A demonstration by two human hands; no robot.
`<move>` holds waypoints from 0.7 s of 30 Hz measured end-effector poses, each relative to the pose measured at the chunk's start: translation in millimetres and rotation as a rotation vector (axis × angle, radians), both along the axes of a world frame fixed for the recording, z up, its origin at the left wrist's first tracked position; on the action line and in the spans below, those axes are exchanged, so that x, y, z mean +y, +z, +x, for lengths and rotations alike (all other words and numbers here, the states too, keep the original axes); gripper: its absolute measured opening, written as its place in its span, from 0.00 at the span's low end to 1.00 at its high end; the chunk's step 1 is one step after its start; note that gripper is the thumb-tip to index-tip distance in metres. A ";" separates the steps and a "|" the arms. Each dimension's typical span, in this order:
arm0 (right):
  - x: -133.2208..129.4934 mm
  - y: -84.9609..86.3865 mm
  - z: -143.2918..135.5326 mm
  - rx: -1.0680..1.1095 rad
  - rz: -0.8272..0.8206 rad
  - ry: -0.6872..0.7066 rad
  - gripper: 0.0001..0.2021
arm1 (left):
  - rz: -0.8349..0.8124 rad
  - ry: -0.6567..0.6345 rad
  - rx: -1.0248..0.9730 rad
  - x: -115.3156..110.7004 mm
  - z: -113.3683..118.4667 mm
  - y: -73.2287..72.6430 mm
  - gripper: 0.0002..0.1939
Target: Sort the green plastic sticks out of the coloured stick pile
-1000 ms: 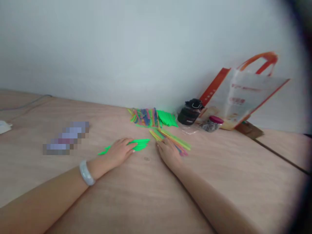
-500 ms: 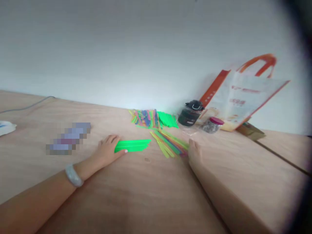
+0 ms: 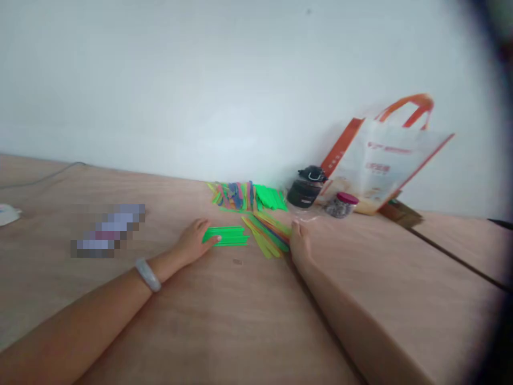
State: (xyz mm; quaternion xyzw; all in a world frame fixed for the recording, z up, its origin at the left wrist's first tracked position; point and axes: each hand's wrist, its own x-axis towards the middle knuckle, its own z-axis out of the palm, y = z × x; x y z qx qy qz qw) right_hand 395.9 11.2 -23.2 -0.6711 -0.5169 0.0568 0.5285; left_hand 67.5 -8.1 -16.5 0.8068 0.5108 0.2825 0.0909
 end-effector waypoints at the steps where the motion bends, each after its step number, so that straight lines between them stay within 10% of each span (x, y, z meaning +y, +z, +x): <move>1: -1.7 1.7 -1.2 -0.021 0.010 -0.006 0.26 | -0.016 -0.006 -0.067 1.0 -3.0 1.9 0.27; 8: -25.8 12.6 -9.2 -0.353 0.152 0.111 0.22 | -0.243 0.093 -0.442 12.2 -48.6 14.2 0.30; 13: -69.4 26.4 -28.9 -0.575 0.140 0.451 0.18 | -0.136 0.123 -0.441 2.8 -61.2 18.9 0.30; 21: -114.2 43.2 -77.2 -0.849 -0.010 1.034 0.23 | -0.077 -0.647 0.165 -73.3 -15.9 32.8 0.35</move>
